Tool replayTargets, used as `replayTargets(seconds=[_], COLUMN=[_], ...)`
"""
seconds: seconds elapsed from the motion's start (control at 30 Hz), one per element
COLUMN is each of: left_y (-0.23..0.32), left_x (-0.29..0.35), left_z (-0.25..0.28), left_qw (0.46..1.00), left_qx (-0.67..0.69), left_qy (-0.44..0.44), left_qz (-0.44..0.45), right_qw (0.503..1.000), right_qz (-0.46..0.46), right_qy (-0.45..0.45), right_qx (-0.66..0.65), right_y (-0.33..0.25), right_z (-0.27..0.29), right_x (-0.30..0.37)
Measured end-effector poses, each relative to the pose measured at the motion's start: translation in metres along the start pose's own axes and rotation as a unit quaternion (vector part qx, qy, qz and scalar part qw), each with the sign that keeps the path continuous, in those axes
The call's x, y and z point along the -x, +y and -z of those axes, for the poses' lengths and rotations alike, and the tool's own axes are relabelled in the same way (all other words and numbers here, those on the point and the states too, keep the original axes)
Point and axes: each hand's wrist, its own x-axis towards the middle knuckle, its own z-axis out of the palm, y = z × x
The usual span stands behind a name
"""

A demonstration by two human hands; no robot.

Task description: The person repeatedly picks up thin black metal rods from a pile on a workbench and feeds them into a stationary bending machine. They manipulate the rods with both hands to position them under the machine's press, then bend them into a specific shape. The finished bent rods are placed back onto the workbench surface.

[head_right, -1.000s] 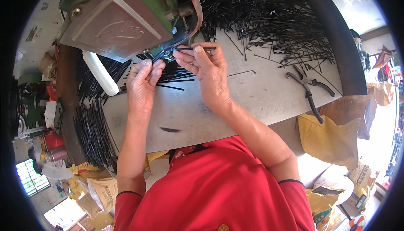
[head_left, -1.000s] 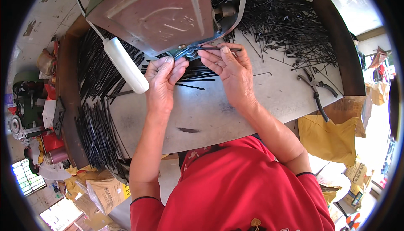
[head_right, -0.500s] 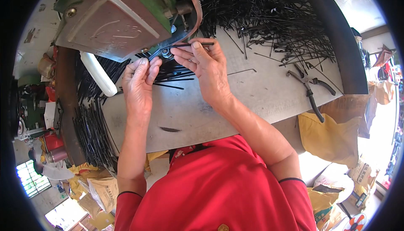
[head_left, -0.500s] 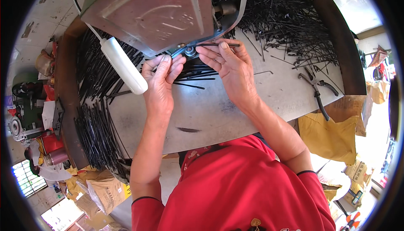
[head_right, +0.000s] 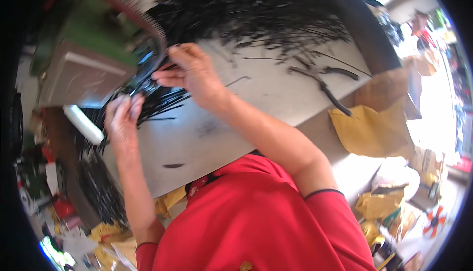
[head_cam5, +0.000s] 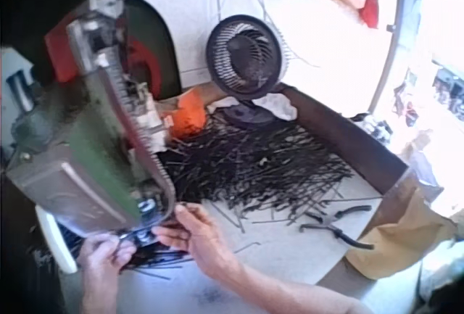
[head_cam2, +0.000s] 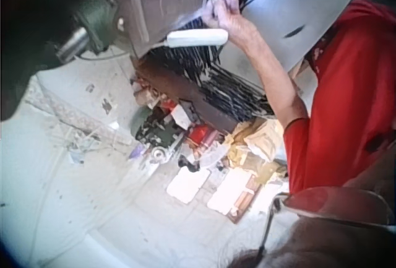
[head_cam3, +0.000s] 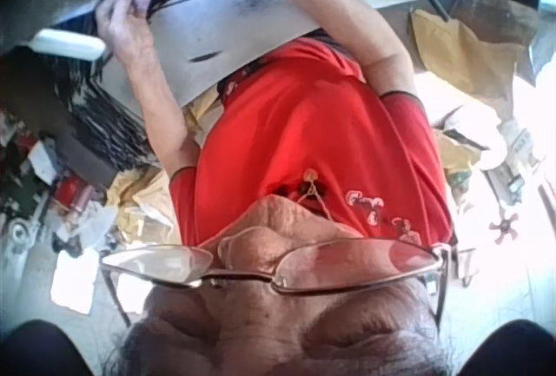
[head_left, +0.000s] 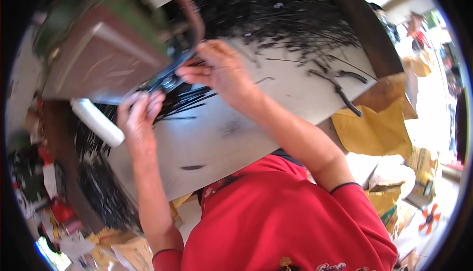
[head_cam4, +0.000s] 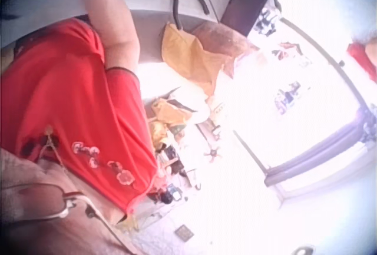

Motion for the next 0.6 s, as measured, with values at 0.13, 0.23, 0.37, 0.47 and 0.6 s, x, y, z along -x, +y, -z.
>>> replayTargets(seconds=[0.13,0.23,0.37,0.47,0.6], left_y=[-0.007,-0.017,-0.015,-0.007,0.000], left_x=[0.002,-0.006,-0.011,-0.011,-0.001], left_z=[-0.005,0.005,0.016,0.032,0.024], left_qw=[0.998,0.990,0.974,0.976,0.978], left_qx=[0.011,0.126,0.207,0.196,0.173], left_qy=[0.055,0.054,0.052,0.084,0.091], left_qz=[-0.003,0.034,0.073,0.043,0.068], right_qw=[1.000,0.995,0.875,0.515,0.296], right_qz=[-0.006,0.003,0.047,0.255,0.177], right_qy=[0.012,0.004,0.003,0.068,0.093], right_qx=[-0.001,0.096,0.481,0.815,0.934], right_y=[-0.005,-0.011,-0.047,-0.090,-0.139], right_z=[-0.001,-0.007,0.017,0.070,0.088], right_x=[0.005,0.021,0.053,0.064,0.082])
